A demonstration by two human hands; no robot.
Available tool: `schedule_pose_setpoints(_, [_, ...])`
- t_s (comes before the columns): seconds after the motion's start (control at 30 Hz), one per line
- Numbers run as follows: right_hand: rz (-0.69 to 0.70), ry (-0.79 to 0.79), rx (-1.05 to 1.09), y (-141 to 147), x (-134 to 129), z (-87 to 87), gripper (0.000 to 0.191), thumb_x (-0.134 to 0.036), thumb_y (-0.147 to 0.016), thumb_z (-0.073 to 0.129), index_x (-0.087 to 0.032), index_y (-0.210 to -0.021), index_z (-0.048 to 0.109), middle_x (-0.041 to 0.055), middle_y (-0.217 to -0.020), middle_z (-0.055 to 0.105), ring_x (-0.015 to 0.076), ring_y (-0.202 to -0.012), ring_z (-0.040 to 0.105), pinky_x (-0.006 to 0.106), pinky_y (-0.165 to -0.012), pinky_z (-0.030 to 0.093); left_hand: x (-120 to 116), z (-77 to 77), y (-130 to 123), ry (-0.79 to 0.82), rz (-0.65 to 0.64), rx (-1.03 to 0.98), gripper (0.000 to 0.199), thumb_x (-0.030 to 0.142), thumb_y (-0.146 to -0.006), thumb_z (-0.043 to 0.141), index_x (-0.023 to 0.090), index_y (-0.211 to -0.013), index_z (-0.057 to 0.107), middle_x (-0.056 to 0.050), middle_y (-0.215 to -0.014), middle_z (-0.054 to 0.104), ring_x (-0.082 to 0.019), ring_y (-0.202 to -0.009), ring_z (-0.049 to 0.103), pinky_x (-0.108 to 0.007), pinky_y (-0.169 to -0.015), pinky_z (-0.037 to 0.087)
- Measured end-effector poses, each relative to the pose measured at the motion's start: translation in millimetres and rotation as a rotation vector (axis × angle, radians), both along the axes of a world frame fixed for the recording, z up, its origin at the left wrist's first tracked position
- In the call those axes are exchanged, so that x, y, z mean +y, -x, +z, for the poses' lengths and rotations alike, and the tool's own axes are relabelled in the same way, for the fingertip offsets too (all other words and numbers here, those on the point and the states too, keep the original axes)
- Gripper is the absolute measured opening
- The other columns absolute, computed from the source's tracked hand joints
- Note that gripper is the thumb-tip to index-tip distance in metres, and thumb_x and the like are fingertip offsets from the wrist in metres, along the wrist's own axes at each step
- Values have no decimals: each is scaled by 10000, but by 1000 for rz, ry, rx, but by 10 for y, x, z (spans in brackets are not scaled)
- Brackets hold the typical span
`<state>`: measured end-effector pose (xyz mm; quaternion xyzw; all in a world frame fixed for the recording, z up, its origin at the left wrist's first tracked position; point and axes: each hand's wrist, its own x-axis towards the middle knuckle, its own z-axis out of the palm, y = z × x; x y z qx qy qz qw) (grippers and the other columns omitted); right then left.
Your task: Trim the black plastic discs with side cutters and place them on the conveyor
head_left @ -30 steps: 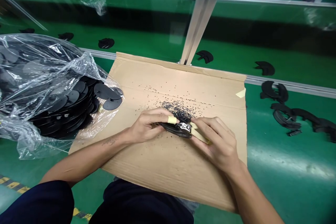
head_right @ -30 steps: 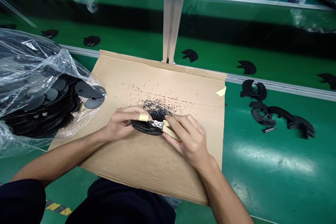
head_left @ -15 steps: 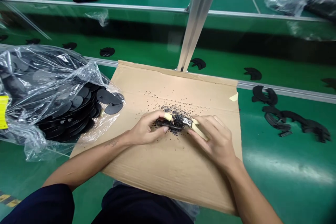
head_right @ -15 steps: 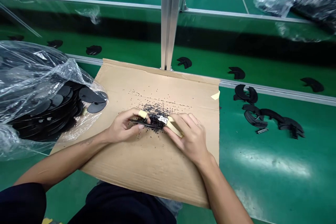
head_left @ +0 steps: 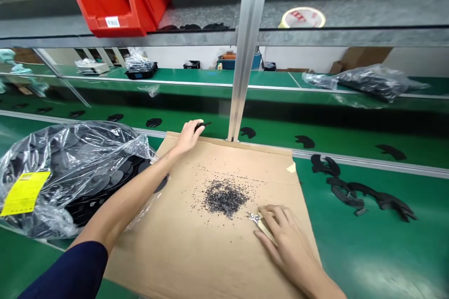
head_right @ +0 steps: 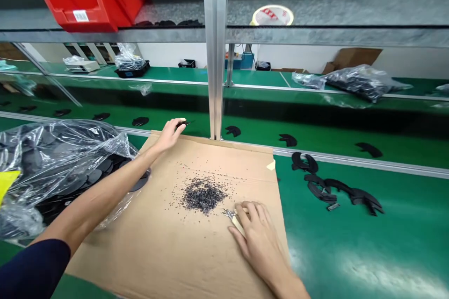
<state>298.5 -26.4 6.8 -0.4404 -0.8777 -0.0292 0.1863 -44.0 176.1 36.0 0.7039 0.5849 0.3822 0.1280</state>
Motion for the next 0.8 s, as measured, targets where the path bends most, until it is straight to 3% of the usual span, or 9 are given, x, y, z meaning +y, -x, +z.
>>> schedule_pose_setpoints(0.1, [-49,-18,-11,-28,-72,-34,390,-406,-939,571,-201,-1270,591,150,-1136,662,314,-1057,634,481,-850,571,234,-10,81,80,4,85,272,291,-924,542,120,-1115,631,-186,-1186,671,-341,-1173,572,-525,-1082,403])
schedule_pose_setpoints(0.2, [-51,-16,-23,-74,-135,-22,493,-440,-922,589,-206,-1354,548,162,-1236,642,342,-1171,611,490,-892,576,253,-23,165,140,-15,151,221,253,-888,559,128,-1043,653,-179,-1156,677,-352,-1178,565,-533,-1084,399])
schedule_pose_setpoints(0.3, [-16,14,7,-142,-115,59,460,-429,-943,559,-241,-1363,545,148,-1302,625,326,-1221,600,475,-923,576,46,8,256,167,-107,199,204,255,-894,547,140,-1013,667,-163,-1184,672,-339,-1213,557,-506,-1101,394])
schedule_pose_setpoints(0.37, [-16,37,44,-162,21,146,371,-381,-969,511,-246,-1306,589,143,-1293,633,312,-1211,609,481,-945,567,-231,54,321,191,-216,223,203,287,-905,556,159,-1006,678,-130,-1182,682,-306,-1185,586,-461,-1081,426])
schedule_pose_setpoints(0.43, [-33,75,66,-130,298,242,329,-331,-983,460,-229,-1244,633,148,-1269,644,304,-1201,613,479,-964,556,-600,114,390,221,-362,247,222,330,-930,555,191,-1044,684,-88,-1184,689,-262,-1144,622,-401,-1040,466])
schedule_pose_setpoints(0.47, [-44,112,68,-90,492,290,327,-306,-986,436,-220,-1215,654,146,-1263,646,292,-1196,616,464,-980,547,-806,149,426,229,-497,283,253,338,-965,512,195,-1097,674,-92,-1206,679,-254,-1144,627,-390,-1021,476])
schedule_pose_setpoints(0.57, [-128,199,44,110,1232,424,343,-231,-964,419,-207,-1159,701,124,-1198,680,273,-1166,627,432,-1021,517,-1429,262,541,228,-711,350,249,312,-996,491,212,-1136,670,-97,-1212,683,-250,-1137,641,-346,-976,494])
schedule_pose_setpoints(0.7, [-188,226,58,462,2223,525,391,-128,-902,423,-163,-1169,706,164,-1235,657,311,-1168,615,463,-1044,481,-2121,414,766,256,-640,387,240,252,-1009,477,239,-1158,665,-76,-1157,707,-236,-1059,665,-300,-925,501])
schedule_pose_setpoints(0.8, [-252,290,74,684,2708,492,399,-102,-834,499,-146,-1174,704,186,-1253,631,322,-1160,616,442,-1020,486,-2530,509,1012,250,-527,384,241,209,-1006,469,232,-1152,659,-66,-1143,712,-219,-1040,671,-273,-917,508])
